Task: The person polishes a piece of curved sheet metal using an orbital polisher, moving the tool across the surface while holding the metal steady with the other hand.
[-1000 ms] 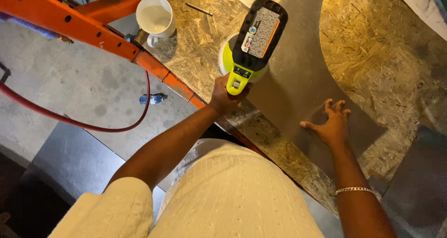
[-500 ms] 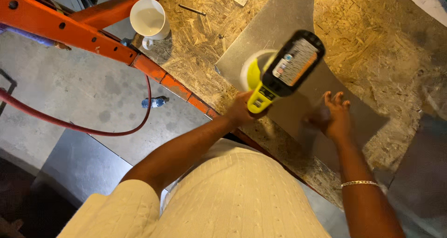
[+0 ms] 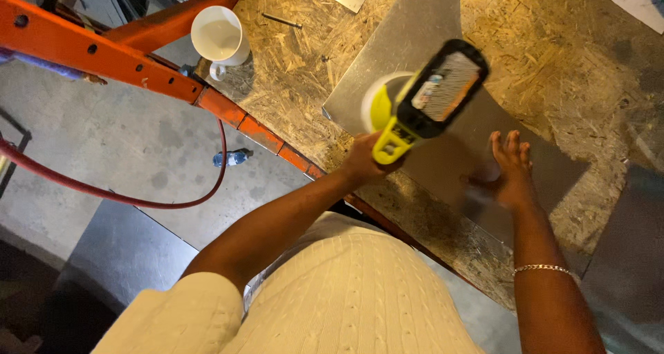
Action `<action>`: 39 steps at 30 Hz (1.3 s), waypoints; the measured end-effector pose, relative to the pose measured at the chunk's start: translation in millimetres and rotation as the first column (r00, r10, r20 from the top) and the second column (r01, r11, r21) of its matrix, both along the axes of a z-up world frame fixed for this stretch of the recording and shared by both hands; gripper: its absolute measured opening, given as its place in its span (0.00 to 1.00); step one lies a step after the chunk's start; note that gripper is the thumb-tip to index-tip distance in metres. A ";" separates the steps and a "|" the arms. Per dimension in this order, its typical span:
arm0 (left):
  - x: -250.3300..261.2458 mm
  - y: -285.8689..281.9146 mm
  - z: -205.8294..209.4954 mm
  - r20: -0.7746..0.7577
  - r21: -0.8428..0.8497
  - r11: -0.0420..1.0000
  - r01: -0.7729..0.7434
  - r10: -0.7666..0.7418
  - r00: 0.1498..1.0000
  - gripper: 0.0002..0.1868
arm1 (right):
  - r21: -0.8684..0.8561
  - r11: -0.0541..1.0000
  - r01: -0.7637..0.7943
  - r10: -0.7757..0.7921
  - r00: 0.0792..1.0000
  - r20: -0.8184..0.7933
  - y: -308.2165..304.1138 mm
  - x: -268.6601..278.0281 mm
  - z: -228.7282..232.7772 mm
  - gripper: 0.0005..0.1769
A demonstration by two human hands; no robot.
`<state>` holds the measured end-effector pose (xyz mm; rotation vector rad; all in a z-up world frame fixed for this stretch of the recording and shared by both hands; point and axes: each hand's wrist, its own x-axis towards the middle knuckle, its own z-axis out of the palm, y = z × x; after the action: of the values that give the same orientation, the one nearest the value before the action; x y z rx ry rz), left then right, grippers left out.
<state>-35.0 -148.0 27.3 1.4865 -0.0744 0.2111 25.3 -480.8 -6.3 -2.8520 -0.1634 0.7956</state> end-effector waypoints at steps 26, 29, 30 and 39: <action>76.2 49.2 -16.0 -0.045 0.025 0.999 -0.036 0.037 0.998 0.11 | 0.046 0.995 0.083 -0.083 0.996 0.005 11.9 20.0 8.6 0.67; 90.3 34.3 -27.8 -0.041 0.065 0.998 0.006 -0.004 0.999 0.12 | 0.069 0.989 0.134 -0.135 0.991 0.019 48.5 21.3 73.5 0.45; 95.6 29.4 -29.2 -0.032 0.089 0.996 0.013 -0.010 0.999 0.12 | 0.026 0.989 0.143 -0.144 0.990 0.006 59.8 23.1 92.9 0.37; 108.1 0.3 -30.0 0.011 0.008 0.995 0.102 -0.102 0.995 0.12 | 0.085 0.972 0.218 -0.221 0.975 0.033 104.0 17.5 166.2 0.27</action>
<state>73.1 -147.7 -2.6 1.4848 -0.1597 0.1369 42.8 -376.8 159.9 -2.7493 0.1116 0.6690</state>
